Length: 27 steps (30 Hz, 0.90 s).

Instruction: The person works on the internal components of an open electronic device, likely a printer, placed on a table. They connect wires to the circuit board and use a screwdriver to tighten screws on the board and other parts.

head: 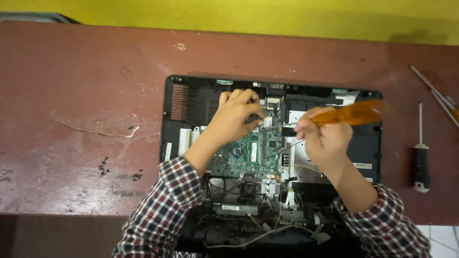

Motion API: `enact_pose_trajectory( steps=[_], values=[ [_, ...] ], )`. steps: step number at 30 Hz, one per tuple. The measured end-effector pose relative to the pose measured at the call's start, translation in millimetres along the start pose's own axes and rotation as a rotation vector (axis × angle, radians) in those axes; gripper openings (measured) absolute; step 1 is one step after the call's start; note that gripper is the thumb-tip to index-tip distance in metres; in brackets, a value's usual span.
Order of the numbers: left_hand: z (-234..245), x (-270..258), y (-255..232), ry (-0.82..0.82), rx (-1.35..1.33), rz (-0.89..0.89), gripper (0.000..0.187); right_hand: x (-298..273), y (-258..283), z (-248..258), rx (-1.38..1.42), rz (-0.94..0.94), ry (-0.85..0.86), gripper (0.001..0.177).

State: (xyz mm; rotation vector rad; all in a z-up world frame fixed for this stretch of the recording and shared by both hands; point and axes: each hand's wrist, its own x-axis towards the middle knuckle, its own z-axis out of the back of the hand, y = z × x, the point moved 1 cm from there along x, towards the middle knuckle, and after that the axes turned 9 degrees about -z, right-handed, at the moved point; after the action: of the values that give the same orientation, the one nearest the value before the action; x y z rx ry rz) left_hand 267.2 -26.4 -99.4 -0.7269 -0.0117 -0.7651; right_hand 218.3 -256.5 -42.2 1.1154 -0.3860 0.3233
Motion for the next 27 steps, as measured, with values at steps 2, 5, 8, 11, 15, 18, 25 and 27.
enact_pose_trajectory(
  steps=[2, 5, 8, 11, 15, 18, 25, 27],
  values=[
    [-3, 0, -1, -0.008, 0.042, -0.009, 0.021, 7, 18, -2, -0.041, -0.014, 0.022, 0.031],
    [-2, -2, -3, -0.013, 0.122, -0.012, 0.02, 9, 35, -2, -0.103, -0.081, 0.11, 0.029],
    [-8, -6, -5, -0.022, 0.186, -0.009, 0.017, 7, 51, 2, -0.122, -0.178, 0.235, 0.022],
    [-11, -6, -12, -0.016, 0.245, 0.005, 0.015, 18, 67, 7, -0.113, -0.253, 0.347, 0.02],
    [-7, -9, -24, 0.012, 0.291, 0.004, 0.016, 37, 98, 12, -0.189, -0.301, 0.476, 0.02],
    [27, -11, -47, -0.063, 0.2, 0.024, 0.027, 34, 89, 11, -0.285, -0.243, 0.416, 0.026],
    [5, -3, -67, -0.215, -0.083, -0.032, 0.025, 17, 97, 0, -0.359, -0.192, 0.316, 0.021],
    [-3, -2, -60, -0.291, -0.089, -0.04, 0.014, 15, 88, -4, -0.353, -0.146, 0.282, 0.02]
  ],
)
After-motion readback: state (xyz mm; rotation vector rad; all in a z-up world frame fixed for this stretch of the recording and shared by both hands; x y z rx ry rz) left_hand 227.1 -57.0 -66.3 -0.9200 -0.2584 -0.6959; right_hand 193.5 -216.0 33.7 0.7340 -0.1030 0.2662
